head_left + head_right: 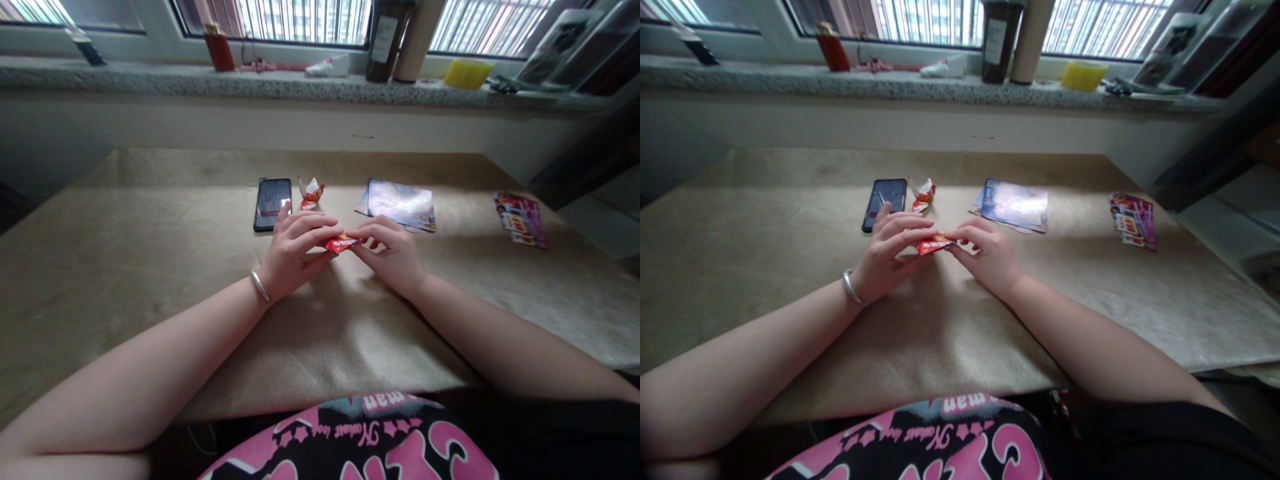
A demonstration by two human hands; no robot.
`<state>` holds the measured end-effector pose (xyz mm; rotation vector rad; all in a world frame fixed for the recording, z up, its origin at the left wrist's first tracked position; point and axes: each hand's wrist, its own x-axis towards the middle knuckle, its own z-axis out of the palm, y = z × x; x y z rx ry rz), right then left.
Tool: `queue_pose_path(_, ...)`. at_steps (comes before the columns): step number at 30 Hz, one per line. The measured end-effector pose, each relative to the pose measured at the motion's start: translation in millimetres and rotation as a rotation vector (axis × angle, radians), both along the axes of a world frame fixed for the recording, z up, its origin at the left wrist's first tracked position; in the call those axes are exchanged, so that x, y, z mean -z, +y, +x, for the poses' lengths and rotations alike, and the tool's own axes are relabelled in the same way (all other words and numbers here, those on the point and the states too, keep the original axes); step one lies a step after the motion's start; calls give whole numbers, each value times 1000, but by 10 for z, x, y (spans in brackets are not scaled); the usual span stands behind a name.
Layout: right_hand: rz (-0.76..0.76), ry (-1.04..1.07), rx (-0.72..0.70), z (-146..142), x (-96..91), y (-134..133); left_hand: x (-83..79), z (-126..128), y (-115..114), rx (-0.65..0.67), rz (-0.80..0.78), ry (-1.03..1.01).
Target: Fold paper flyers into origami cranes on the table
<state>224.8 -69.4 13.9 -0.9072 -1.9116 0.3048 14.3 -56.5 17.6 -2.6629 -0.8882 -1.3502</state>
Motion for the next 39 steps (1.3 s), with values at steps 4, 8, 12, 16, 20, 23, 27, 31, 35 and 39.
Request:
queue_pose_path(4,17,-21,18,12,6,-1,4,3,-9,-30,-9,3)
queue_pose_path(8,34,17,14,23,2,14,4,8,2,-66,-30,-2)
queue_pose_path(12,84,34,-35,14,-33,17,-9,12,11,-73,-42,-7)
queue_pose_path(16,131,34,-57,3,-63,17,-16,8,4,-57,-43,-12)
queue_pose_path(20,176,36,-32,7,-63,23,-22,13,-21,-43,-41,-32)
queue_pose_path(23,159,15,5,13,-53,21,-29,20,-41,-32,-38,-73)
queue_pose_path(27,103,2,51,13,-41,11,-30,14,-39,-39,-48,-90)
queue_pose_path(31,124,23,1,14,-42,16,-35,9,-26,-33,-65,-98)
queue_pose_path(35,132,23,4,15,-57,19,-49,21,-31,-42,-81,-88)
queue_pose_path(39,141,21,-3,17,-55,14,-48,22,-35,-51,-82,-88)
